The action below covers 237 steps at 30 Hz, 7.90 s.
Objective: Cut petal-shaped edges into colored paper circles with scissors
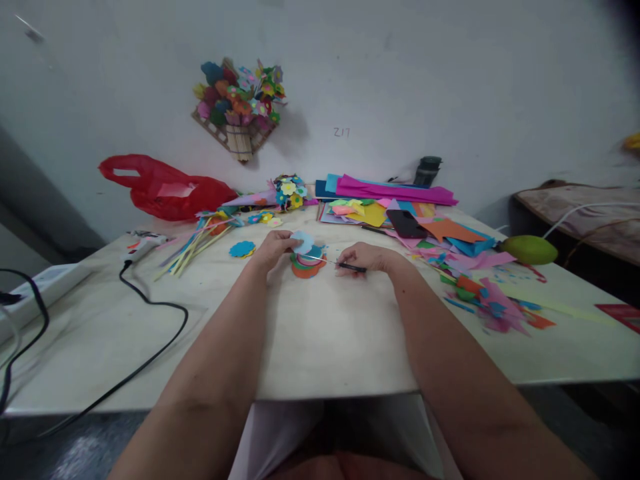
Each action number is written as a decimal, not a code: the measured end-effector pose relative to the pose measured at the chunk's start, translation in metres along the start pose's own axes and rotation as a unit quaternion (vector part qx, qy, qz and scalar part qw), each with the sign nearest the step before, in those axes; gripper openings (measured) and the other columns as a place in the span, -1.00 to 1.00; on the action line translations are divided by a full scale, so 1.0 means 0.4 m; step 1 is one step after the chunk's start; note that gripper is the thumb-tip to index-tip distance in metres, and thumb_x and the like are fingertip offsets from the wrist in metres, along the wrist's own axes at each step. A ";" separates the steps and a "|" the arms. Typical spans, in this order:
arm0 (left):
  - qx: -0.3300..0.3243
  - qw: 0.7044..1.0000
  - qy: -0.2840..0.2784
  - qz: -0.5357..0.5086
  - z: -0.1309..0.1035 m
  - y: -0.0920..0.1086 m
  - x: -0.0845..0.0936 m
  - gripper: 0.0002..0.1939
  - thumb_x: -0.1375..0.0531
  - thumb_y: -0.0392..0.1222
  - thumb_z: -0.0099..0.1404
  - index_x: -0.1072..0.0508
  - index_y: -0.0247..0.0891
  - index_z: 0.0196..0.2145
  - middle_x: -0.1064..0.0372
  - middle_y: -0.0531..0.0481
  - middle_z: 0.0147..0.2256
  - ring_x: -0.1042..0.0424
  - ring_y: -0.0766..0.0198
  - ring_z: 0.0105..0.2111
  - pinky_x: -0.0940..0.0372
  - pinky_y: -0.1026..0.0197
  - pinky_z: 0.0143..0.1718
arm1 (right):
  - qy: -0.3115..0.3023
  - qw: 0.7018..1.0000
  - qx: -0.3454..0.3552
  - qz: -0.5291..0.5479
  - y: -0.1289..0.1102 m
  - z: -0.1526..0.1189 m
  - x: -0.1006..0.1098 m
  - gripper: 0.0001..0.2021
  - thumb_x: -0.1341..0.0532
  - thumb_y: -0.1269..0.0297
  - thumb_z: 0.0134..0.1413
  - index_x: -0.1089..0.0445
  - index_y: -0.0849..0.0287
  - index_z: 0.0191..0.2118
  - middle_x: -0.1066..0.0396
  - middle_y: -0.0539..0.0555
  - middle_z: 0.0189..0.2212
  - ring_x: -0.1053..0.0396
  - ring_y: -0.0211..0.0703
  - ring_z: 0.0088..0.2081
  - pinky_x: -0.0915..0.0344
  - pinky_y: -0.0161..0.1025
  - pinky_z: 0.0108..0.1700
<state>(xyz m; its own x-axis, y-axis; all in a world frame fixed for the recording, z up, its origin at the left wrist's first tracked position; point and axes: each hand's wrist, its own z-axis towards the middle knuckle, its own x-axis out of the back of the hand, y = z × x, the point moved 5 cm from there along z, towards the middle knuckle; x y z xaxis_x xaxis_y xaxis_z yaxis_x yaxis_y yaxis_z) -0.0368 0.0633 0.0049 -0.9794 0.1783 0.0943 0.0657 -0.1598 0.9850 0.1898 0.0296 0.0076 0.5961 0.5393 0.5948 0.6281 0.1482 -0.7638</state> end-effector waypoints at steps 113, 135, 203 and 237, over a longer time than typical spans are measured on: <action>0.046 0.991 -0.122 0.041 -0.032 0.020 -0.125 -0.63 -0.51 -0.05 -0.20 -0.55 -0.38 -0.54 -0.43 -0.09 -0.57 -0.30 0.35 -0.59 -0.20 0.25 -0.51 | 0.249 0.950 0.087 0.165 -0.058 0.029 -0.014 -0.91 -0.29 0.31 -0.24 -0.40 0.21 -0.53 -0.23 -0.10 -0.66 -0.17 -0.29 -0.52 -0.12 -0.32 -0.43; 0.039 0.994 -0.033 -0.092 -0.016 0.003 -0.106 -0.64 -0.52 -0.15 -0.26 -0.52 -0.37 -0.53 -0.48 -0.07 -0.57 -0.43 0.28 -0.56 -0.35 0.23 -0.42 | 0.308 0.950 0.022 0.048 -0.061 0.026 -0.008 -0.89 -0.24 0.31 0.05 -0.47 0.21 -0.42 -0.46 0.02 -0.52 -0.41 -0.20 -0.41 -0.27 -0.33 -0.37; 0.033 0.965 0.123 -0.229 -0.002 -0.007 -0.056 -0.87 -0.36 -0.36 0.08 -0.52 -0.35 -0.36 -0.54 -0.08 -0.42 -0.57 0.25 -0.40 -0.42 0.34 -0.43 | 0.104 0.977 0.020 0.186 -0.062 0.011 -0.045 -0.71 -0.23 0.15 0.30 -0.31 0.22 -0.40 -0.42 -0.03 -0.60 -0.34 -0.37 -0.66 -0.09 -0.44 -0.69; 0.042 0.948 0.107 -0.298 -0.005 -0.008 -0.075 -0.84 -0.33 -0.46 0.07 -0.51 -0.41 -0.34 -0.54 -0.12 -0.39 -0.55 0.28 -0.43 -0.44 0.32 -0.37 | 0.108 0.971 0.073 0.200 -0.046 0.040 -0.054 -0.69 -0.20 0.19 0.31 -0.29 0.21 -0.46 -0.35 -0.06 -0.64 -0.31 -0.39 -0.67 -0.08 -0.47 -0.70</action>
<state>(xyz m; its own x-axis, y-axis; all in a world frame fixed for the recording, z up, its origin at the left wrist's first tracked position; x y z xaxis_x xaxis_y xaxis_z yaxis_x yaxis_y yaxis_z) -0.0082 0.0566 -0.0014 -0.8633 0.0097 -0.5046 -0.5047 -0.0128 0.8632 0.1573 0.0284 0.0047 0.8782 0.3948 0.2699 0.2563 0.0879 -0.9626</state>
